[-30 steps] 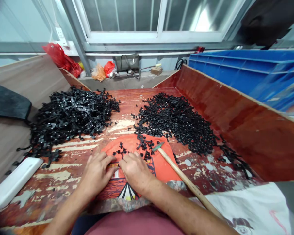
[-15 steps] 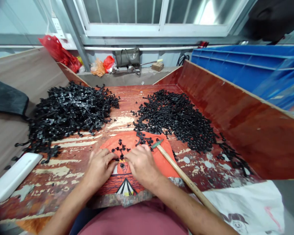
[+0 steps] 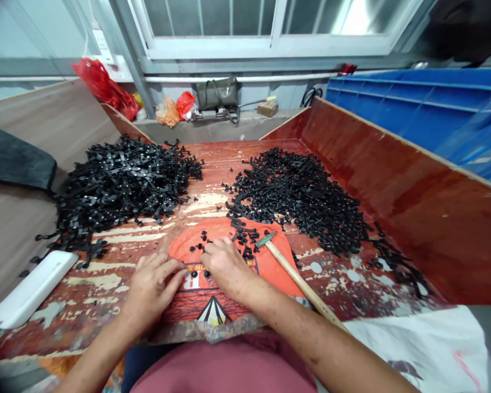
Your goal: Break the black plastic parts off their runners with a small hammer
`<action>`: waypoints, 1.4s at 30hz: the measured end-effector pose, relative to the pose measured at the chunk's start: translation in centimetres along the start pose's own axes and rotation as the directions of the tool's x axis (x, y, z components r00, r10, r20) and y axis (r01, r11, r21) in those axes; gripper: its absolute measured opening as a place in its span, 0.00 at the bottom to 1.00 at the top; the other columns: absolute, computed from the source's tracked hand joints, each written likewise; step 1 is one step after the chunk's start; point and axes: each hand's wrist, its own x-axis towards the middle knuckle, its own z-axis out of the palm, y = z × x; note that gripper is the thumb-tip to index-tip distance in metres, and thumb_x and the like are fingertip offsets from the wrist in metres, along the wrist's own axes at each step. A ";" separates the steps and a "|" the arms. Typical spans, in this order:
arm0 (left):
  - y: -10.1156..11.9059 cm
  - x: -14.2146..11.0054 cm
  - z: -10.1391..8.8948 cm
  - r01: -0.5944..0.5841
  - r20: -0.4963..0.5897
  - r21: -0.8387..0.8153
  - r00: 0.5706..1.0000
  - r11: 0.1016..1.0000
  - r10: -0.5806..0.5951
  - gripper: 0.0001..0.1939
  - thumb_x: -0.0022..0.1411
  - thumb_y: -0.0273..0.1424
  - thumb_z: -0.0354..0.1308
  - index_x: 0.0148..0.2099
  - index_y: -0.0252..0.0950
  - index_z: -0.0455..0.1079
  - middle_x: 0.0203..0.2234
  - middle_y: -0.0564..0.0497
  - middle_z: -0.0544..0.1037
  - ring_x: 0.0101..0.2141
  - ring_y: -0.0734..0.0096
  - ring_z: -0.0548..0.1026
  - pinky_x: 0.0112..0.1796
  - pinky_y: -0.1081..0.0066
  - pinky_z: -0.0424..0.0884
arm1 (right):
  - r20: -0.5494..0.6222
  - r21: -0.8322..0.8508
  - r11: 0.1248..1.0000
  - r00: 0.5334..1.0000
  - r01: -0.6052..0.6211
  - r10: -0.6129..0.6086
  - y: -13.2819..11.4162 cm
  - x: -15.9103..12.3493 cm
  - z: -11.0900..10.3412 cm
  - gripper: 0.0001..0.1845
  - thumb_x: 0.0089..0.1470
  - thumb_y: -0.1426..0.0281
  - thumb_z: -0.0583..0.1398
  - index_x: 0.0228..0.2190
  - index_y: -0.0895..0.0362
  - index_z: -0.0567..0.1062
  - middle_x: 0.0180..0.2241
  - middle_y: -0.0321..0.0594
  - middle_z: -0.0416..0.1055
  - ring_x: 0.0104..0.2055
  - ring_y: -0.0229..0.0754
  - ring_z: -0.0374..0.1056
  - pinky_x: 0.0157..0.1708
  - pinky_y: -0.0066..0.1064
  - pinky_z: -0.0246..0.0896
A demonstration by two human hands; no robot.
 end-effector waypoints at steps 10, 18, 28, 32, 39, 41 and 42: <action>-0.6 5.3 1.0 0.103 0.040 0.014 0.994 0.995 -0.104 0.08 0.63 0.34 0.56 0.38 0.41 0.76 0.36 0.47 0.77 0.42 0.57 0.73 0.42 0.60 0.62 | 0.035 0.088 0.982 0.986 -0.168 0.165 0.2 -1.1 -1.5 0.10 0.58 0.71 0.62 0.26 0.52 0.81 0.28 0.36 0.73 0.35 0.40 0.67 0.37 0.31 0.53; -0.3 5.4 0.6 0.068 0.023 0.149 0.997 0.987 -0.072 0.09 0.63 0.35 0.56 0.41 0.41 0.77 0.39 0.44 0.77 0.43 0.53 0.72 0.43 0.56 0.60 | -0.090 0.026 0.981 0.977 -0.191 0.193 0.2 0.8 -1.8 0.07 0.61 0.70 0.60 0.34 0.53 0.80 0.34 0.42 0.71 0.42 0.47 0.61 0.43 0.39 0.48; 0.2 7.5 1.2 0.021 0.099 0.129 0.994 0.991 -0.034 0.08 0.61 0.31 0.56 0.34 0.40 0.77 0.32 0.45 0.77 0.40 0.53 0.72 0.43 0.56 0.60 | -0.100 0.016 0.995 0.990 -0.097 0.098 -0.6 -0.4 -1.5 0.10 0.60 0.70 0.61 0.28 0.52 0.80 0.29 0.38 0.72 0.38 0.45 0.61 0.43 0.39 0.47; 0.1 7.9 0.5 0.017 0.123 0.083 0.992 0.996 -0.027 0.09 0.60 0.28 0.55 0.39 0.40 0.77 0.36 0.45 0.77 0.42 0.54 0.73 0.43 0.57 0.62 | -0.143 0.022 0.990 0.979 -0.140 0.142 1.5 0.5 -2.2 0.09 0.61 0.74 0.59 0.33 0.54 0.80 0.31 0.40 0.74 0.38 0.45 0.62 0.43 0.39 0.48; 0.2 8.3 1.0 -0.158 0.188 0.023 0.971 0.987 0.151 0.09 0.63 0.28 0.54 0.33 0.39 0.74 0.33 0.46 0.77 0.39 0.59 0.72 0.43 0.61 0.65 | -0.046 0.010 1.000 0.999 0.012 -0.011 2.8 3.4 -0.8 0.10 0.59 0.76 0.59 0.29 0.55 0.79 0.30 0.39 0.73 0.37 0.43 0.64 0.41 0.33 0.54; -0.3 8.4 1.1 -0.131 0.176 0.005 0.976 0.991 0.128 0.09 0.63 0.27 0.53 0.34 0.38 0.74 0.33 0.45 0.77 0.39 0.59 0.73 0.42 0.62 0.66 | -0.046 0.012 1.000 0.999 -0.021 0.022 2.8 3.3 -0.7 0.10 0.57 0.78 0.58 0.30 0.56 0.78 0.31 0.40 0.73 0.36 0.43 0.65 0.40 0.33 0.55; -0.7 8.4 1.1 -0.104 0.171 -0.010 0.980 0.995 0.104 0.09 0.63 0.26 0.52 0.35 0.37 0.74 0.33 0.45 0.78 0.38 0.60 0.73 0.42 0.64 0.66 | -0.053 0.016 0.998 0.997 -0.053 0.053 2.9 3.2 -0.8 0.10 0.57 0.79 0.57 0.31 0.57 0.77 0.32 0.40 0.73 0.36 0.43 0.65 0.40 0.32 0.56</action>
